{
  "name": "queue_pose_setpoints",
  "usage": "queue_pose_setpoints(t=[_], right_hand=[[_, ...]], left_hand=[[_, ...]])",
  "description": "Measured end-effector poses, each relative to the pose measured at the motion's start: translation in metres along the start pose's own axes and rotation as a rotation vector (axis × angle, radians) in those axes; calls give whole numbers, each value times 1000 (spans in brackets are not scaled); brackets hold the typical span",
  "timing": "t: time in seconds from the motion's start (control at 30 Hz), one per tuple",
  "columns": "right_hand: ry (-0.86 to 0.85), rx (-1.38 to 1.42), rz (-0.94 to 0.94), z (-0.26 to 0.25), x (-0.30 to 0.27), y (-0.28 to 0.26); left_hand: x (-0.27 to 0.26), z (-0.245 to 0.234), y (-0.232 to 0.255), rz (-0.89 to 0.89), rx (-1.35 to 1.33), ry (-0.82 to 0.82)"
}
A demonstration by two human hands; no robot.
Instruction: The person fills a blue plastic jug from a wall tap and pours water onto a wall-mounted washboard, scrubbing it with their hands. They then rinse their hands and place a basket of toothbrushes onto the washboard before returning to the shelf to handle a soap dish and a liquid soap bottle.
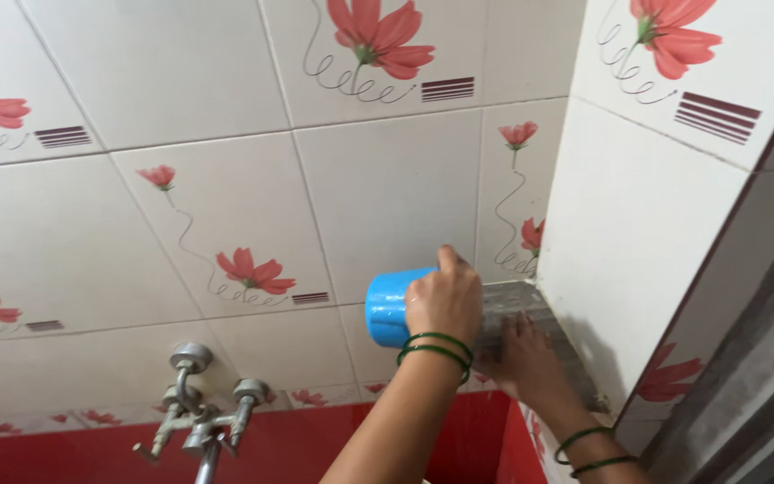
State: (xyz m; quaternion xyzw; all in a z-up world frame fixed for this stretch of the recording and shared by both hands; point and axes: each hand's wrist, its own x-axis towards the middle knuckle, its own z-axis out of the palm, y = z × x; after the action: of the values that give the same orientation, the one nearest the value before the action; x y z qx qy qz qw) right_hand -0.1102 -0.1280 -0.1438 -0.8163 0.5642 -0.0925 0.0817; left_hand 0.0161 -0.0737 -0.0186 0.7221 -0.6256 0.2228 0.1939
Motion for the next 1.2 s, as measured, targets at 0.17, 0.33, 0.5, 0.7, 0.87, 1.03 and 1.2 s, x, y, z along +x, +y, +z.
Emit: queue_pose_setpoints(t=[0.17,0.33,0.5,0.7,0.87,1.03,1.2], right_hand=[[-7,-105,75,29,22,6],[90,-147,126,32,44,-10],[-2,21,-27,30,57,-50],[-266,266,-445,24,57,-96],[-410,146,-415,28,63,-118],[-314,227,-496,38,60,-120],[-180,218,-587,31,48,-122]], left_hand=[[28,27,25,54,141,-83],[38,34,15,29,308,-48],[27,13,-43,-127,314,-69],[-22,-11,-100,-291,238,-109],[-48,-5,-106,-144,326,-79],[-65,9,-100,8,397,0],[-73,13,-98,63,465,12]])
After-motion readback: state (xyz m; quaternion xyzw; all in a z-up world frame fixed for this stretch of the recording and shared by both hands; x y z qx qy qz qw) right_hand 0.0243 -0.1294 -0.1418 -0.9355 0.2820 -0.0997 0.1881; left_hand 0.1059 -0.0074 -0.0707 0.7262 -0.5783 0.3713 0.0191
